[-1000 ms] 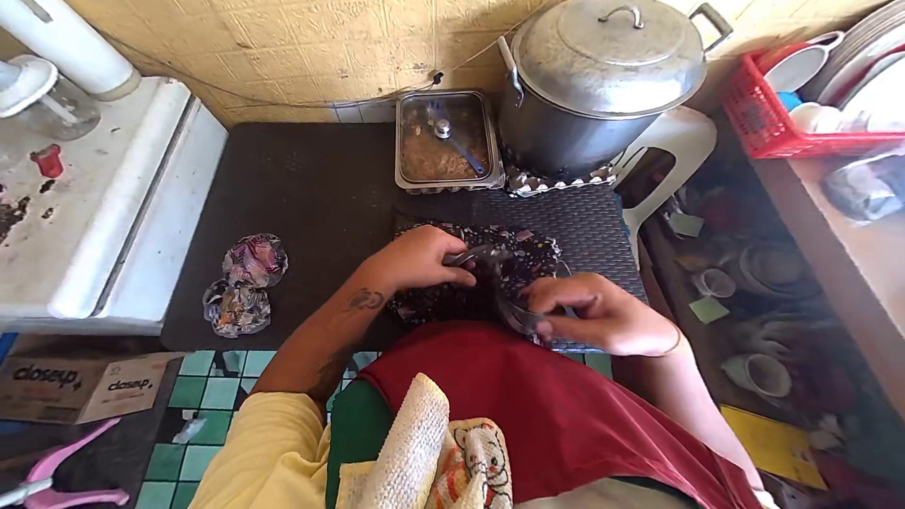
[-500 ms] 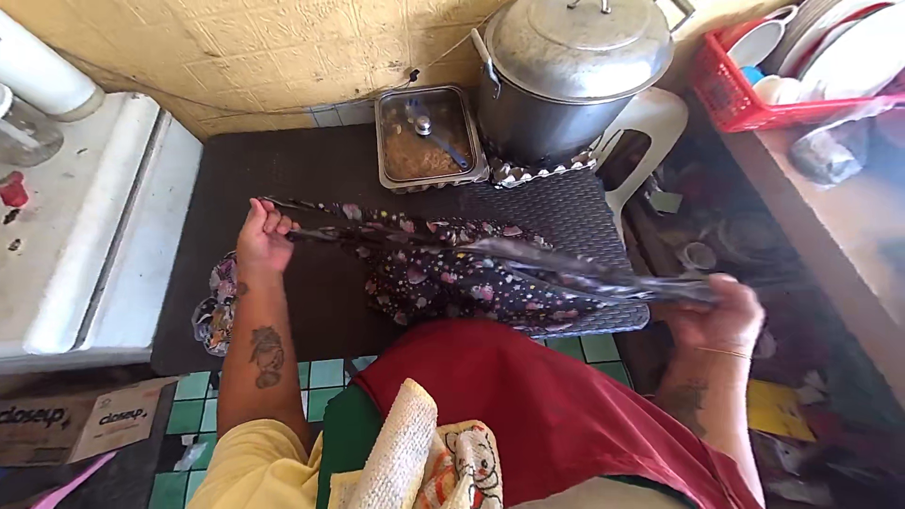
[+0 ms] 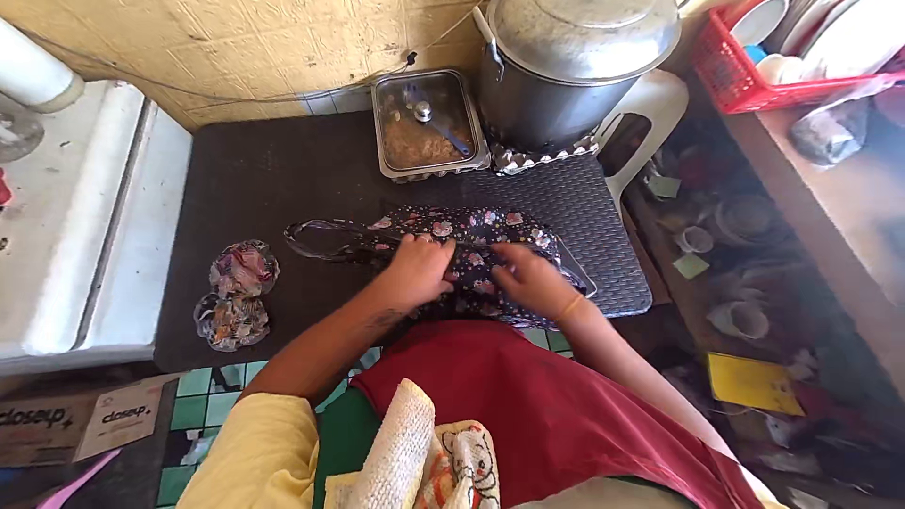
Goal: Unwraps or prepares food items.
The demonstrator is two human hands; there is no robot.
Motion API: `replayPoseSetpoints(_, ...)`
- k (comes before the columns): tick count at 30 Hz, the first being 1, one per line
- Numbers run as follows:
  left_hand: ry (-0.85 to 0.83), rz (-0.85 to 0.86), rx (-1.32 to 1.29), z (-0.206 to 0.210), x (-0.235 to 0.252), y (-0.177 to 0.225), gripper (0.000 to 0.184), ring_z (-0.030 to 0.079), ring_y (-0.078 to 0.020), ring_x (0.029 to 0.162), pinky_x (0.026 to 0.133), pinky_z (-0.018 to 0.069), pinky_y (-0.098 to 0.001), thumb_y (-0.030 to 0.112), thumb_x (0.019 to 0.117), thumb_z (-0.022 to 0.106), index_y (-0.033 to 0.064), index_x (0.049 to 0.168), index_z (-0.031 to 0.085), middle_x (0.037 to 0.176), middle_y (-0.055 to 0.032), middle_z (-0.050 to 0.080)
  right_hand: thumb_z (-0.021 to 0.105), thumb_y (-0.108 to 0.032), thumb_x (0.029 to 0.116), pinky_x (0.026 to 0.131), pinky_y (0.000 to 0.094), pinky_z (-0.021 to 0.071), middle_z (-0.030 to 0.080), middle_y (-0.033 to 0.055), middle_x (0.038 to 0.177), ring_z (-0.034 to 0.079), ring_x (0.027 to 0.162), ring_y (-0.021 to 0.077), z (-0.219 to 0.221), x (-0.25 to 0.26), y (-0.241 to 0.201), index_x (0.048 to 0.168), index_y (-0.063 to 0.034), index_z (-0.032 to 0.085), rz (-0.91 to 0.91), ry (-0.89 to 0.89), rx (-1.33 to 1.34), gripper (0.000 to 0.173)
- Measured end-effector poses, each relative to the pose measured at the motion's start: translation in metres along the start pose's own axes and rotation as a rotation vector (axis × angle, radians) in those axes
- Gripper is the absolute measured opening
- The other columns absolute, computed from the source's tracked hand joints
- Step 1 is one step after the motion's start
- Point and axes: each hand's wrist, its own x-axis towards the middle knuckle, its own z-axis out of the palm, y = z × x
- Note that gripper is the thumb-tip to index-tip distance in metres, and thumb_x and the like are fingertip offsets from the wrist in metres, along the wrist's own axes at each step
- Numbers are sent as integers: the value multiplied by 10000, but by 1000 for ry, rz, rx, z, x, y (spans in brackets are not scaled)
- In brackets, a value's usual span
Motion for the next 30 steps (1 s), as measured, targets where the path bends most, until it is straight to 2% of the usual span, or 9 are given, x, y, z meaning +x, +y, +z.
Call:
replayPoseSetpoints(5, -159, 304, -110, 28, -14, -2, 197, 636, -355, 1115, 984, 467, -563, 4, 898, 611, 64, 1022, 752, 1083, -146, 705, 543, -166, 1043, 950, 541, 525, 731, 205, 1047, 699, 1017, 340, 11, -16, -9, 1084, 15, 745, -130, -436, -93, 274)
replayPoseSetpoints(10, -188, 539, -407, 52, -16, -14, 151, 633, -332, 1184, 1061, 468, -501, 3, 923, 626, 32, 989, 758, 1185, -155, 705, 641, -131, 904, 921, 419, 579, 710, 148, 1071, 686, 1051, 238, 15, -14, -17, 875, -14, 733, -433, 101, 110, 151)
replayPoseSetpoints(12, -205, 591, -438, 54, -14, -7, 189, 682, -339, 1086, 1001, 505, -514, 10, 975, 563, 8, 1053, 736, 1084, -175, 729, 569, -117, 965, 847, 337, 570, 707, 87, 971, 674, 935, 134, 24, 4, -23, 913, -11, 724, -381, 3, 233, 195)
replayPoseSetpoints(14, -315, 556, -512, 54, -14, -2, 237, 693, -356, 1048, 960, 519, -536, 45, 1027, 513, -33, 1165, 690, 1086, -218, 716, 447, -153, 1059, 812, 428, 501, 668, 139, 904, 634, 869, 216, 35, 24, -25, 963, 24, 702, -126, -320, 137, 325)
replayPoseSetpoints(16, -375, 456, -625, 62, -15, -7, 264, 679, -317, 1068, 978, 511, -500, 105, 1054, 513, -54, 1212, 652, 1122, -221, 698, 395, -211, 1100, 1007, 611, 444, 659, 285, 1185, 621, 1160, 410, 47, 44, -20, 1219, 69, 654, 133, -565, -78, 400)
replayPoseSetpoints(19, -451, 168, -657, 68, -21, -21, 396, 629, -323, 1090, 967, 480, -522, 274, 1122, 368, -31, 1287, 559, 1160, -237, 639, 601, -243, 1036, 1045, 687, 431, 569, 343, 1357, 576, 1257, 504, 45, 51, -10, 1540, -16, 377, 341, -456, -233, 596)
replayPoseSetpoints(22, -652, -98, -594, 75, -29, -40, 584, 434, -378, 1441, 1194, 292, -567, 364, 1143, 195, -13, 1552, 373, 1535, -275, 445, 790, -72, 827, 906, 745, 492, 372, 407, 1495, 580, 1152, 609, 21, 57, 2, 1658, -166, 126, 417, -121, -239, 1068)
replayPoseSetpoints(27, -719, -131, -198, 63, -37, -43, 435, 608, -446, 1179, 998, 447, -655, 326, 1036, 598, -15, 1305, 595, 1223, -276, 641, 914, -52, 672, 929, 767, 464, 194, 400, 1597, 420, 1313, 652, -8, 69, 16, 1670, -273, 32, 437, 25, -275, 1350)
replayPoseSetpoints(30, -535, -102, -183, 54, -32, -22, 402, 638, -430, 1100, 946, 487, -638, 224, 921, 730, -7, 1233, 625, 1142, -242, 668, 997, -177, 598, 904, 787, 464, 113, 361, 1640, 374, 1349, 654, 9, 66, 13, 1664, -323, 25, 387, -21, -305, 1450)
